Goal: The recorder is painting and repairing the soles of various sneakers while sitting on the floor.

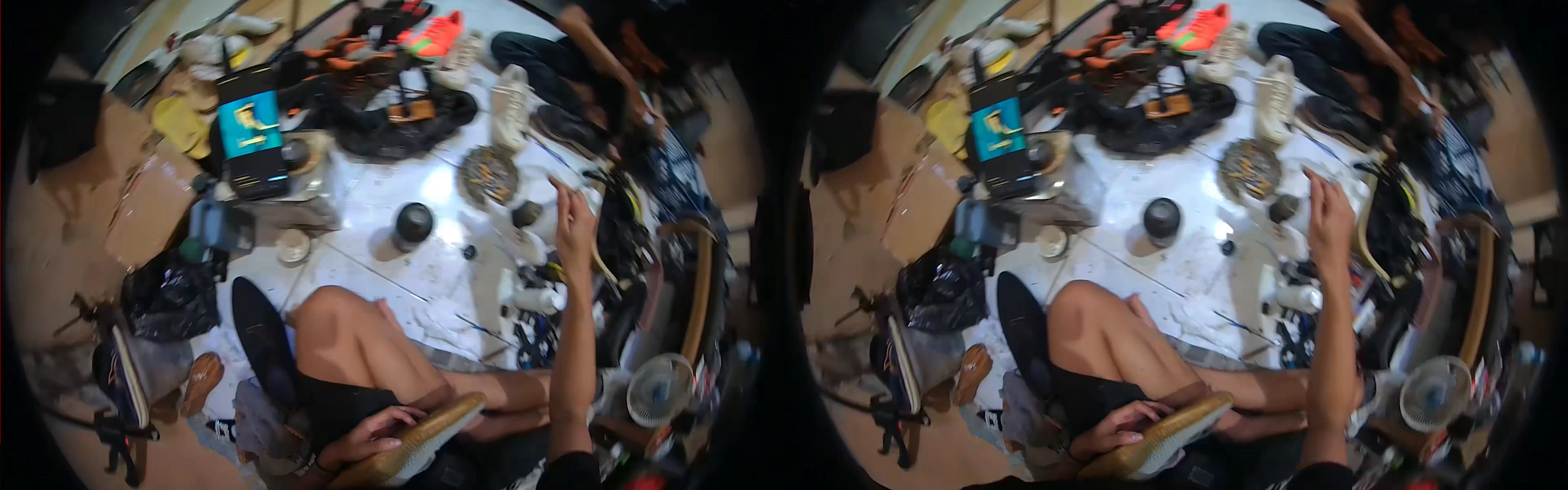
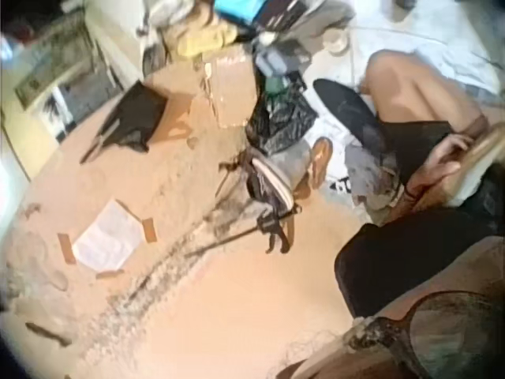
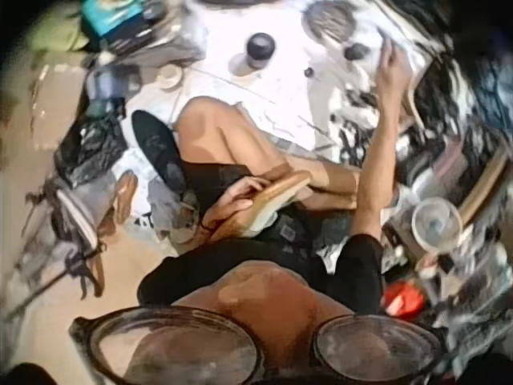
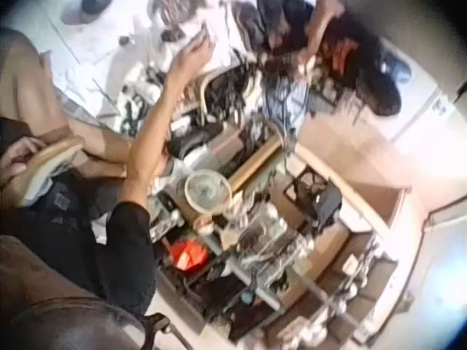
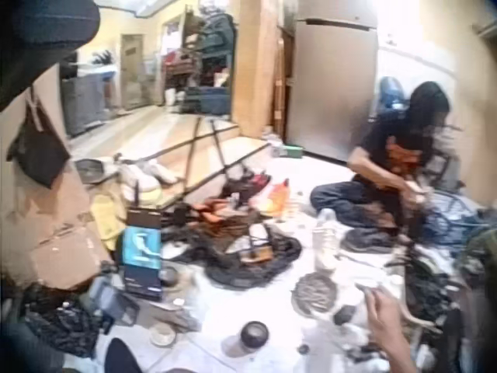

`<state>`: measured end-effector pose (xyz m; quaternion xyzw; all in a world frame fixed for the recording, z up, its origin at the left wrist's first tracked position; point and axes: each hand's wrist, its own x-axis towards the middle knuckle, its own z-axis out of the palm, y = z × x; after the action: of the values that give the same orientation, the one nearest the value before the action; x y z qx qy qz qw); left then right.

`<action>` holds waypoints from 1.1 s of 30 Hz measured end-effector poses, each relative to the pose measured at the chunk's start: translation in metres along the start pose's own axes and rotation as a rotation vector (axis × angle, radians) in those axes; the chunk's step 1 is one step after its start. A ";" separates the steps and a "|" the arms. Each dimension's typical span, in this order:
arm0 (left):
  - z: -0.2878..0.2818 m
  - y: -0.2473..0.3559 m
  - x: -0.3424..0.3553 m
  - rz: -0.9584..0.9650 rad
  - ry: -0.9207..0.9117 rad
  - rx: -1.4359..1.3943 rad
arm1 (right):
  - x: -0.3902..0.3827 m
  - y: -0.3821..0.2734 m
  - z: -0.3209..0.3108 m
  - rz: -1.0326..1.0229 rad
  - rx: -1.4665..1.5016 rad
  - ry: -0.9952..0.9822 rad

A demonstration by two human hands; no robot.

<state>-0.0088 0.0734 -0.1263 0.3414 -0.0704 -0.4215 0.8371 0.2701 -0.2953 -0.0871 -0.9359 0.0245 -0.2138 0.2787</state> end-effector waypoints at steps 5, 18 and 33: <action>0.014 0.005 -0.002 -0.077 0.076 0.009 | -0.012 -0.019 -0.058 0.197 0.423 0.138; 0.051 -0.001 -0.010 -0.251 0.105 0.181 | -0.107 -0.103 -0.147 0.154 1.283 0.209; 0.084 -0.009 -0.005 -0.064 0.326 0.677 | -0.329 -0.118 -0.136 0.386 1.201 -0.120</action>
<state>-0.0525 0.0302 -0.0673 0.6634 -0.0607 -0.3404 0.6636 -0.0935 -0.2109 -0.0497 -0.6055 0.0528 -0.0835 0.7897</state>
